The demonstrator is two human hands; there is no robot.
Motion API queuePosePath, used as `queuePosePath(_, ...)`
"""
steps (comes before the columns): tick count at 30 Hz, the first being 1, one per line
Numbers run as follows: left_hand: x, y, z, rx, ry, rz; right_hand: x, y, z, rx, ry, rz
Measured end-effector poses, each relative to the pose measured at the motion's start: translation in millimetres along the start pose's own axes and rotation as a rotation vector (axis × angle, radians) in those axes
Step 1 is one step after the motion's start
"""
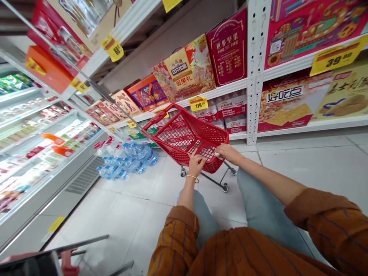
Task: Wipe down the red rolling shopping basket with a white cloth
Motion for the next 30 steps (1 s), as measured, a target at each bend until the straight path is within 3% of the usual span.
queuePosePath(11,-9,15,0.6,0.066,0.043,-0.055,38,26,8,-0.046,0.088,-0.090)
queuePosePath(21,-9,24,5.7,0.076,0.079,-0.079,55,24,16,0.006,0.154,-0.094)
queuePosePath(30,-10,37,11.0,0.130,0.085,-0.151,89,40,15,-0.095,0.136,-0.197)
Point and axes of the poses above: each hand's wrist, its own y-axis away from the middle knuckle, its own z-axis out of the back of the hand, x = y × z, the point moved 3 cm from there along -y, towards the middle knuckle, and after that the axes turned 12 degrees about z, right-handed, at the moved point
